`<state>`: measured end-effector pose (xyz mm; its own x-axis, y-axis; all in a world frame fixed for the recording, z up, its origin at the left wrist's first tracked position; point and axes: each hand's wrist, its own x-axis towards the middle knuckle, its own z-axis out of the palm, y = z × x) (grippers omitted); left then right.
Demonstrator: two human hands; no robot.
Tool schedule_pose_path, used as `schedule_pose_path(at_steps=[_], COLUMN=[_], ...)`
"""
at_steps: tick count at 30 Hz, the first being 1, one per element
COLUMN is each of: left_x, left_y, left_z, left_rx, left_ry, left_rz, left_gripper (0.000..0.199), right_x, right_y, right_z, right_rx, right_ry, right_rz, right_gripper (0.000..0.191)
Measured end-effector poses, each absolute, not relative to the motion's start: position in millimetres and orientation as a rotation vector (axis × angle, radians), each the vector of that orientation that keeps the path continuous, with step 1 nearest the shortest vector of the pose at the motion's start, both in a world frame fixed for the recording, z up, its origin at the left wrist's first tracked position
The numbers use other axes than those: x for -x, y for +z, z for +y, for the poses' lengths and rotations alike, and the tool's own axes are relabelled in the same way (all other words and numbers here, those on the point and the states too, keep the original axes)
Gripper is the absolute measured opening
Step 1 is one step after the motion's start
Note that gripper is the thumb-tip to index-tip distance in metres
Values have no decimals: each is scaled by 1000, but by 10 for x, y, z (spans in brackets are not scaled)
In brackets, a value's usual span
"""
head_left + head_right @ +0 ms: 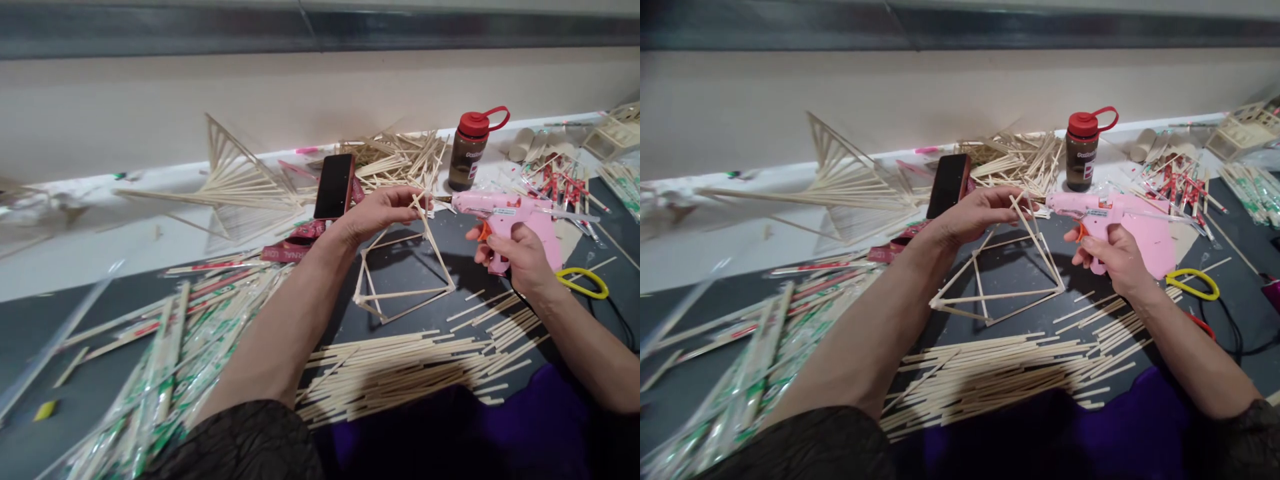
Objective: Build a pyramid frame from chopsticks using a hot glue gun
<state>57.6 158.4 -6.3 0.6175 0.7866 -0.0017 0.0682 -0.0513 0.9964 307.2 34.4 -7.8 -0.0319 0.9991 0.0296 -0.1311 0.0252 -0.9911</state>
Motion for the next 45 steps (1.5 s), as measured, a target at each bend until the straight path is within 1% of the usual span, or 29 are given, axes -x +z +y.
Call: schedule_pose_path(at_steps=[4,10,17,23,34,39,45], left_x=[-620,-704,-751,-766,-799,-801,-794], left_y=[-43,-114,-139,-156,-156,-154,-177], left_z=[1535,1528,1575,1554,1556,1547,1560], left_rx=[-1582,-1641,-1840,-1837,-1790,-1767,-1770], left_ry=[694,792,799,840,843,828,852], left_rz=[803,771,839,855,876,904,893], left_gripper=[33,33,36,36,26,23,23], right_x=[-3053,-3065,-3073,-3067,-2975,-3016,-3005], right_y=[-79,-83,-127,-141,-74,-138,-137], right_z=[347,337,323,307,325,309,327], right_rx=[1112,1164,1157,1211,1232,1272,1295], right_ry=[1211,1127,1099,1043,926,917,867], right_rz=[-1179,-1206,-1266,-1304,-1421,-1445,-1472], right_gripper=[24,31,25,27,26,31,33])
